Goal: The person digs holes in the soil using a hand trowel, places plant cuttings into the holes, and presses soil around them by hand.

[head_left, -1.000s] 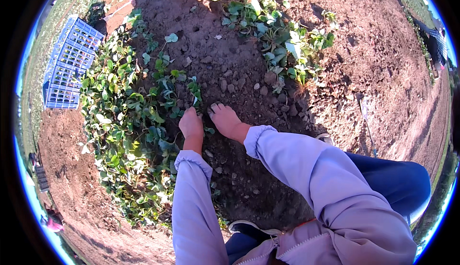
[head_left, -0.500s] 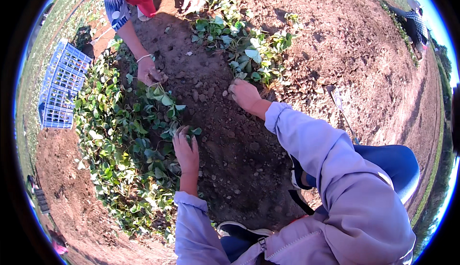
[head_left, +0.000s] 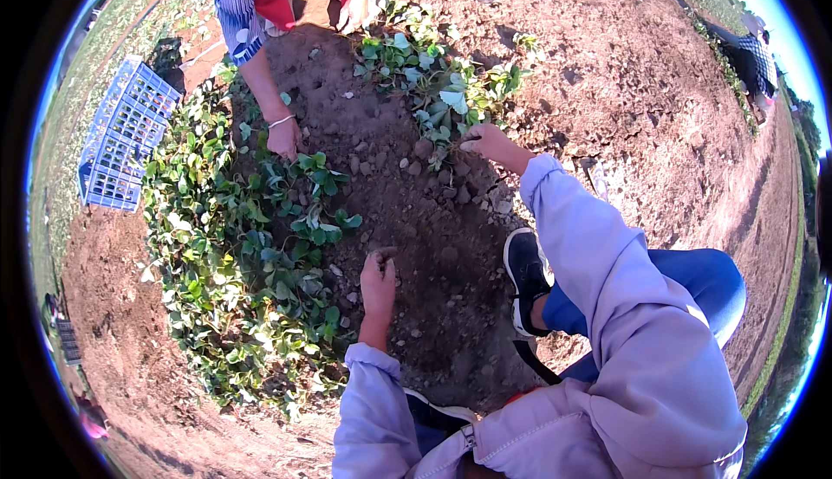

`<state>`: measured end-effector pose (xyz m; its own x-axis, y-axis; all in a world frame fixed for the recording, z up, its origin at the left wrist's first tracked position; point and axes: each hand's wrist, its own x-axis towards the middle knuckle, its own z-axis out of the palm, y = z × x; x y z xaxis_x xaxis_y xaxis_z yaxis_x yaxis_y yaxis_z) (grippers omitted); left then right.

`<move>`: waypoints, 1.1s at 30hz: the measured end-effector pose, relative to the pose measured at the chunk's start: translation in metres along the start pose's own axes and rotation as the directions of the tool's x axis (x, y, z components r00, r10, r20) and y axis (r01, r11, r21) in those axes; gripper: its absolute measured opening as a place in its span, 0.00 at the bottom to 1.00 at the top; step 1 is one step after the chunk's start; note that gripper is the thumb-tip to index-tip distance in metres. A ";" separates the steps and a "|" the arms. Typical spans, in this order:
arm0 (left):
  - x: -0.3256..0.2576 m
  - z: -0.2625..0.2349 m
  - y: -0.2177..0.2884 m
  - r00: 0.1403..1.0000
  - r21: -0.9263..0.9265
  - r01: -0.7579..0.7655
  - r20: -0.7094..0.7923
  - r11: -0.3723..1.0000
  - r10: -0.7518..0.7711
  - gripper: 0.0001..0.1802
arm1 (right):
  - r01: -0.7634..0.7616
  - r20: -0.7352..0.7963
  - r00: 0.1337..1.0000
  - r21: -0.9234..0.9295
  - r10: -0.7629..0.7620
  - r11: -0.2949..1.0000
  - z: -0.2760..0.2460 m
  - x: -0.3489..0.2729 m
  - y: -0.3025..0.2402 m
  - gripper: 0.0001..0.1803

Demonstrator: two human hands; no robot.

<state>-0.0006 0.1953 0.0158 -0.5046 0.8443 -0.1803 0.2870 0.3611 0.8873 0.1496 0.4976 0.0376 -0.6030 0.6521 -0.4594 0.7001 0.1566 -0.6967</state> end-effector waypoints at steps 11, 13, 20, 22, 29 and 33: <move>0.020 -0.025 0.058 0.967 0.178 -0.193 -0.130 0.965 0.218 0.24 | -0.242 0.579 0.782 0.623 -0.231 0.744 0.105 -0.044 -0.091 0.13; 0.014 -0.029 0.039 0.994 0.038 -0.064 -0.085 0.997 0.067 0.24 | -0.307 0.565 0.780 0.720 -0.269 0.622 0.137 -0.046 -0.088 0.12; -0.005 -0.038 -0.018 0.997 -0.077 0.000 -0.077 0.997 -0.006 0.13 | -0.497 0.591 0.807 0.694 -0.017 0.520 0.201 -0.048 -0.057 0.08; -0.004 -0.041 -0.028 0.995 -0.023 0.054 -0.087 0.998 -0.056 0.09 | -0.415 0.487 0.868 0.607 0.096 0.678 0.213 -0.047 -0.055 0.09; 0.030 -0.065 -0.057 0.979 0.182 0.129 -0.181 0.975 -0.095 0.08 | 0.570 0.126 0.820 -0.091 -0.559 0.816 0.237 -0.048 -0.076 0.21; 0.046 -0.066 -0.073 0.976 0.305 0.089 -0.217 0.948 -0.022 0.09 | 0.516 0.315 0.840 -0.215 -0.441 0.829 0.245 -0.039 -0.087 0.28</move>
<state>-0.0987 0.1821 -0.0294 -0.6753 0.7302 -0.1034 0.4755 0.5383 0.6959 0.0189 0.2766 -0.0191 -0.9362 0.2449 -0.2522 0.3513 0.6262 -0.6960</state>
